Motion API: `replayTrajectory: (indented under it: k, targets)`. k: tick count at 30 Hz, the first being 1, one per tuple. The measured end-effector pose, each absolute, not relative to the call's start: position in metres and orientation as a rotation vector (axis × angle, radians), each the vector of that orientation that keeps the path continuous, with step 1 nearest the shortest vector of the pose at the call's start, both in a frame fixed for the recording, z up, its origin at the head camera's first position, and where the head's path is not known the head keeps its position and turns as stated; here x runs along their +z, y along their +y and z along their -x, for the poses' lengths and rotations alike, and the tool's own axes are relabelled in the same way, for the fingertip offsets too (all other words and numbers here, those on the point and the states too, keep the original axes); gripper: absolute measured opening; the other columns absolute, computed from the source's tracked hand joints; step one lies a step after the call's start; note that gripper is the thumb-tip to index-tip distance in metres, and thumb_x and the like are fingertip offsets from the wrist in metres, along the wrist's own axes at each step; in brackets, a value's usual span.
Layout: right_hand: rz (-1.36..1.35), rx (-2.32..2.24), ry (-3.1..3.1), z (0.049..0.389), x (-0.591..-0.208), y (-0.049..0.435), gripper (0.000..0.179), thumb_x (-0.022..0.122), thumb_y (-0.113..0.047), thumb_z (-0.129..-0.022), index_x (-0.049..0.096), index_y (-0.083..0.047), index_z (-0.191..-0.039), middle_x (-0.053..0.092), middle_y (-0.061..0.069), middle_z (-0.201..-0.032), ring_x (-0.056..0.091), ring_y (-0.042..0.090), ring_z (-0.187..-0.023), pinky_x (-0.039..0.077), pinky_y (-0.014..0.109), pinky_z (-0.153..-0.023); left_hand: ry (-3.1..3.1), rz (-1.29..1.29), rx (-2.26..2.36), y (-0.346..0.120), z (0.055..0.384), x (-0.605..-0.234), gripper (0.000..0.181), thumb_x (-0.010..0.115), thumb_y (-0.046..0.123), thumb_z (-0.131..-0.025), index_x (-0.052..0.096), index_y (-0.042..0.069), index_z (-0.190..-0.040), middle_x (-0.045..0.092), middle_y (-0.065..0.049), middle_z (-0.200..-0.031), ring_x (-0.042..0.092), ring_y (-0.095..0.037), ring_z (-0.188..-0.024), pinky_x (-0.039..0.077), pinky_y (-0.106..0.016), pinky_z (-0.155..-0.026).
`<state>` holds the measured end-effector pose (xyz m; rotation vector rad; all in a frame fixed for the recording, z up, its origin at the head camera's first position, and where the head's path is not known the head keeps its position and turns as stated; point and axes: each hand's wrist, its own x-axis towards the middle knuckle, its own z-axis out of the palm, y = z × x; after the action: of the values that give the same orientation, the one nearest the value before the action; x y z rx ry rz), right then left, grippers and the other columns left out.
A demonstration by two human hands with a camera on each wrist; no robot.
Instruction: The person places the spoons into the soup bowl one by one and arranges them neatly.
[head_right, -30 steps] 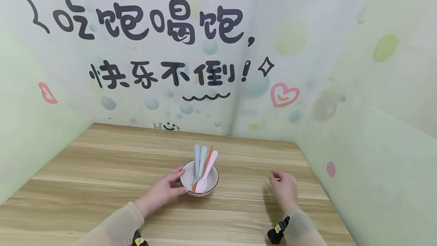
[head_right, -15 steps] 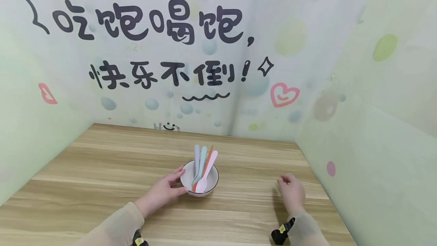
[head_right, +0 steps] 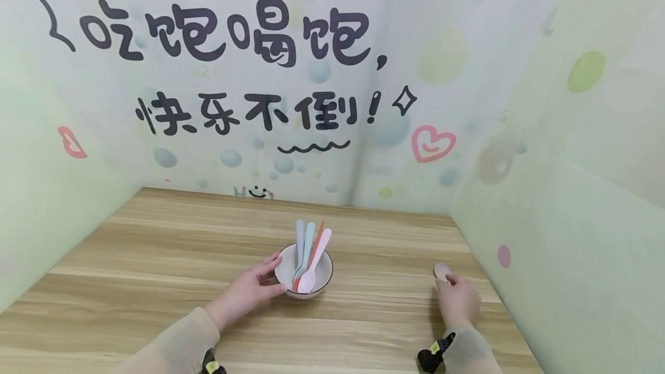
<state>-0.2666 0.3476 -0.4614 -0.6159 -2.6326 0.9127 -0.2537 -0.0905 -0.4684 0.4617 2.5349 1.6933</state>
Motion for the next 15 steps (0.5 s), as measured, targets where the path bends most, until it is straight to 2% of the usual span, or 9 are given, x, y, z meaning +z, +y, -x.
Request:
replayTrajectory:
  k: [4,10,15]
  targets:
    - [0.673,0.853,-2.634,0.267,-0.466,0.352,0.045,0.058,-0.032,-0.090,0.061,-0.001,-0.123,0.057,0.024,-0.126,0.050,0.044,-0.111,0.031,0.057,-0.081,2.525,-0.458,1.700,-0.090,0.254,-0.468,0.074,0.075,0.030,-0.084,0.041,0.002,-0.144,0.025,-0.009,-0.157,0.046,-0.029,-0.129,0.037,-0.045,-0.107]
    - [0.734,0.840,-2.666,0.264,-0.472,0.359,0.047,0.060,-0.033,-0.086,0.062,-0.002,-0.122,0.057,0.024,-0.126,0.051,0.044,-0.109,0.032,0.058,-0.080,2.529,-0.452,1.697,-0.090,0.253,-0.467,0.074,0.075,0.029,-0.084,0.042,0.001,-0.144,0.025,-0.009,-0.157,0.047,-0.029,-0.129,0.037,-0.046,-0.107]
    - [0.785,0.859,-2.675,0.263,-0.473,0.358,0.041,0.062,-0.033,-0.088,0.065,-0.003,-0.116,0.059,0.025,-0.123,0.051,0.045,-0.108,0.031,0.058,-0.082,2.515,-0.442,1.708,-0.089,0.253,-0.468,0.074,0.075,0.028,-0.084,0.041,0.002,-0.144,0.025,-0.008,-0.157,0.048,-0.029,-0.128,0.039,-0.044,-0.105]
